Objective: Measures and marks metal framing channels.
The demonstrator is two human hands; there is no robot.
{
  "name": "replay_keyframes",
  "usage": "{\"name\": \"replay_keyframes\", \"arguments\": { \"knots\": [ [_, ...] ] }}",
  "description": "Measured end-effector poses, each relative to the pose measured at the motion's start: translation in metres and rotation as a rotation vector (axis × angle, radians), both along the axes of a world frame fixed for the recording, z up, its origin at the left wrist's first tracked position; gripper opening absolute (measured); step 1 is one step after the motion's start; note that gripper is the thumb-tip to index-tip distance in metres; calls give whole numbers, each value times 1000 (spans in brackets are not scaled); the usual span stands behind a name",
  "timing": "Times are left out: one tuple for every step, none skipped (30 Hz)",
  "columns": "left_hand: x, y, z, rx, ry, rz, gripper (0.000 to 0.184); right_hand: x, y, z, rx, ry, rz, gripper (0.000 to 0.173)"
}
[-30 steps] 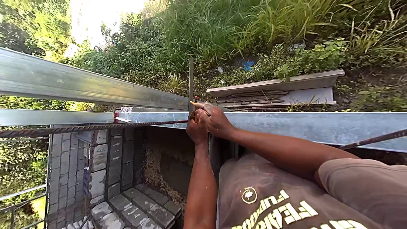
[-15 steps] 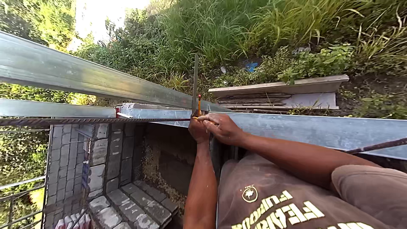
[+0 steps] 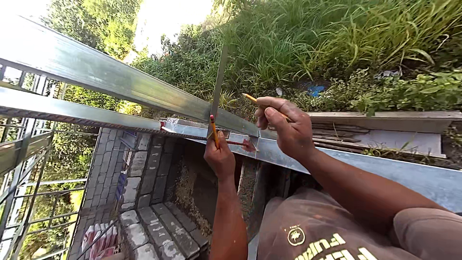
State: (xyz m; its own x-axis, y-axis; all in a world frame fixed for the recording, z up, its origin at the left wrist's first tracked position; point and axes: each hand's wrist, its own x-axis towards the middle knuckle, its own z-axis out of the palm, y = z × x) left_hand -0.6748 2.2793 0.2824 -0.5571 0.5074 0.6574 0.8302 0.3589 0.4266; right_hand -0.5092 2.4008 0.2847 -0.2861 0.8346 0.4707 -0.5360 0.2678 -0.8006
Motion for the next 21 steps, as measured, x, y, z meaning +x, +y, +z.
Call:
{"name": "replay_keyframes", "arguments": {
  "knots": [
    [0, 2, 8, 22, 16, 12, 29, -3, 0, 2, 5, 4, 9, 37],
    [0, 3, 15, 39, 23, 20, 28, -7, 1, 3, 12, 14, 20, 36],
    [-1, 5, 19, 53, 23, 24, 27, -9, 1, 4, 17, 21, 29, 36],
    [-1, 6, 21, 62, 24, 28, 27, -12, 1, 5, 20, 25, 39, 36],
    [-1, 7, 21, 71, 27, 31, 27, -14, 1, 6, 24, 28, 48, 36],
    [-1, 9, 21, 80, 31, 38, 27, -15, 1, 8, 32, 37, 56, 35],
    [0, 11, 22, 82, 33, 46, 27, -17, 2, 9, 45, 49, 62, 35],
    [1, 13, 23, 80, 28, 54, 26, -19, 3, 10, 59, 60, 63, 35],
    [2, 14, 25, 74, 22, 66, 26, -21, 4, 11, 70, 67, 65, 35],
    [3, 15, 26, 69, 18, 77, 26, -23, 6, 13, 79, 67, 68, 34],
    [4, 16, 26, 64, 20, 87, 26, -25, 7, 15, 86, 65, 70, 34],
    [4, 17, 26, 65, 23, 92, 26, -26, 9, 18, 91, 63, 73, 33],
    [4, 17, 26, 69, 21, 95, 26, -27, 10, 21, 97, 71, 76, 32],
    [5, 18, 26, 68, 19, 97, 26, -28, 10, 23, 103, 86, 79, 31],
    [5, 18, 26, 67, 13, 97, 27, -29, 10, 25, 105, 102, 83, 29],
    [4, 18, 25, 71, 3, 90, 27, -31, 11, 27, 100, 113, 90, 27],
    [4, 17, 25, 79, -9, 79, 26, -33, 12, 28, 90, 120, 104, 26],
    [4, 17, 25, 92, -23, 65, 25, -36, 14, 29, 77, 117, 118, 24],
    [3, 17, 25, 108, -35, 51, 25, -40, 16, 30, 58, 103, 128, 23],
    [3, 18, 25, 125, -45, 42, 25, -43, 19, 31, 34, 78, 141, 22],
    [3, 18, 24, 141, -51, 33, 25, -46, 21, 31, 11, 59, 157, 21]
  ]
}}
